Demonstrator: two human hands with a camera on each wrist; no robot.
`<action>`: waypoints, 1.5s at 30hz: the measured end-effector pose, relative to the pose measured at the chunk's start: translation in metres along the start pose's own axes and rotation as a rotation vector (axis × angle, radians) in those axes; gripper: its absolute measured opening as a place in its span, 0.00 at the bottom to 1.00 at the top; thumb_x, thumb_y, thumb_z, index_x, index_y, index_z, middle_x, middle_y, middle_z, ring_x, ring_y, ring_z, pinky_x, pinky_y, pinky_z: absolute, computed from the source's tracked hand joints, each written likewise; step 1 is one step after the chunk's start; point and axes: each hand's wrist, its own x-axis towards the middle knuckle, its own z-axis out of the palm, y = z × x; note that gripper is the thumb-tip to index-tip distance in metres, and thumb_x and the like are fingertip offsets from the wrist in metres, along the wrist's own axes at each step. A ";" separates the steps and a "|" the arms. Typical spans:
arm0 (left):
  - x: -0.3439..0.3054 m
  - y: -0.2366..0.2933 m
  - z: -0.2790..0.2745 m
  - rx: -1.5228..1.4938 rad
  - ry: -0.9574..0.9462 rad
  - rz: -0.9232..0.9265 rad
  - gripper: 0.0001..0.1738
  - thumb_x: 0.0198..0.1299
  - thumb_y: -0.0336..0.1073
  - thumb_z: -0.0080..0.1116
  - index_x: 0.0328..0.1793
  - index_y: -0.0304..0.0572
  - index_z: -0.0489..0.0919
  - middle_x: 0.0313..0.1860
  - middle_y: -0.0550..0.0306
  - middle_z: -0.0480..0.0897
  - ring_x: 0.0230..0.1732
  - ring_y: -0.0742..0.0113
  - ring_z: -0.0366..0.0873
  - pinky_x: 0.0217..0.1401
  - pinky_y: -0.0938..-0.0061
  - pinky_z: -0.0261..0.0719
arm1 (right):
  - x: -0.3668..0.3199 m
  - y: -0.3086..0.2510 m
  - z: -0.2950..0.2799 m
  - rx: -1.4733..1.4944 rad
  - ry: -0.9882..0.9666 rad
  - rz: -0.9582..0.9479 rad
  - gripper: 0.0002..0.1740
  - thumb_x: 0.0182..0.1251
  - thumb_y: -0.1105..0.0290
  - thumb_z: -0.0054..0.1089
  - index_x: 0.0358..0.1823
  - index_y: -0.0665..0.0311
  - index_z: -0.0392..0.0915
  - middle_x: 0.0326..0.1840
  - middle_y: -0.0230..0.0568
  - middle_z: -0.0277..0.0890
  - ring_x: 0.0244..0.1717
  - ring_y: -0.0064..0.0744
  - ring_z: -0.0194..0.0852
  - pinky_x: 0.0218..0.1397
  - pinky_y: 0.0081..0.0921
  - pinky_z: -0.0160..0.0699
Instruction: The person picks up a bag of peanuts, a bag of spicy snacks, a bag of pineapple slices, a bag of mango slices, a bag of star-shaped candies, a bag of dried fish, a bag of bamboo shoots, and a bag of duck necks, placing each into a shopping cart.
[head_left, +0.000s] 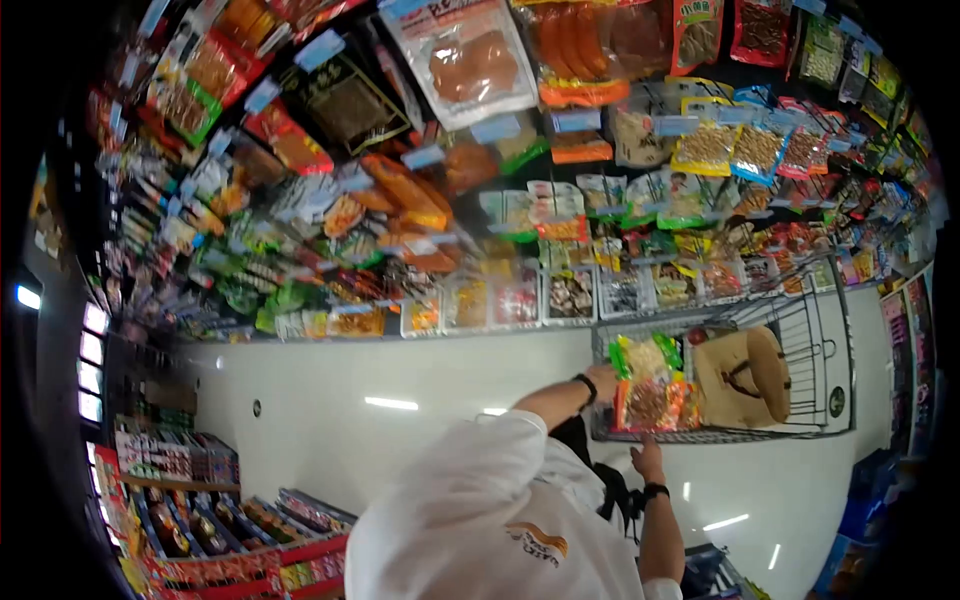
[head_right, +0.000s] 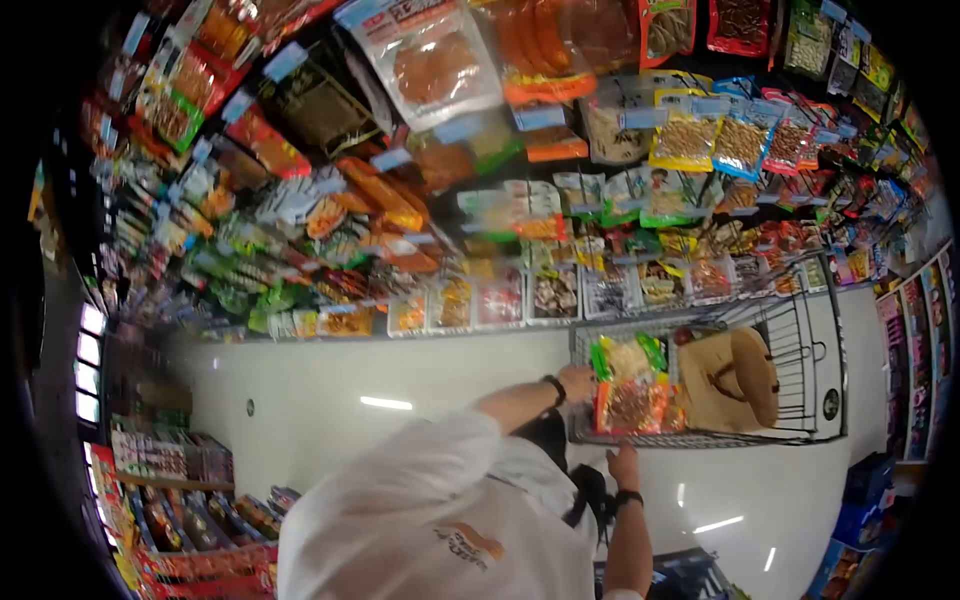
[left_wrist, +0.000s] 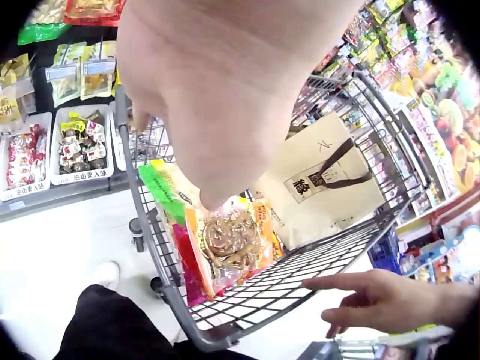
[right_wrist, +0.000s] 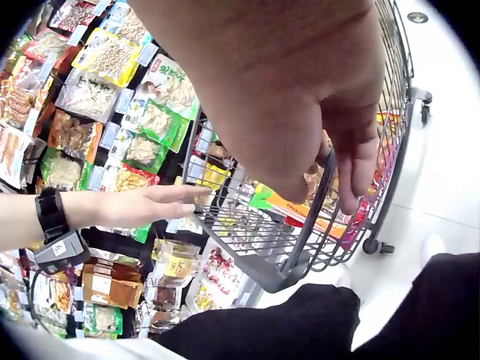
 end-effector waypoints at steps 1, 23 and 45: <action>0.013 -0.017 0.020 -0.018 0.017 -0.023 0.21 0.55 0.44 0.56 0.56 0.57 0.80 0.66 0.59 0.69 0.71 0.57 0.62 0.67 0.50 0.65 | 0.005 -0.005 0.005 -0.126 -0.005 0.046 0.30 0.53 0.63 0.68 0.56 0.71 0.74 0.54 0.59 0.76 0.58 0.56 0.73 0.61 0.42 0.72; -0.040 -0.089 0.055 0.107 -0.104 0.305 0.32 0.43 0.41 0.59 0.61 0.56 0.75 0.58 0.57 0.75 0.68 0.58 0.65 0.59 0.58 0.72 | -0.019 -0.148 0.150 -0.066 0.102 0.698 0.37 0.53 0.62 0.63 0.65 0.68 0.64 0.74 0.51 0.56 0.64 0.51 0.69 0.63 0.40 0.74; -0.230 -0.189 0.149 0.071 -0.040 0.225 0.26 0.47 0.31 0.61 0.57 0.54 0.79 0.67 0.64 0.67 0.65 0.59 0.68 0.54 0.57 0.75 | -0.134 -0.261 0.333 -0.053 0.333 0.737 0.50 0.51 0.69 0.65 0.74 0.73 0.47 0.79 0.54 0.42 0.64 0.53 0.68 0.63 0.39 0.73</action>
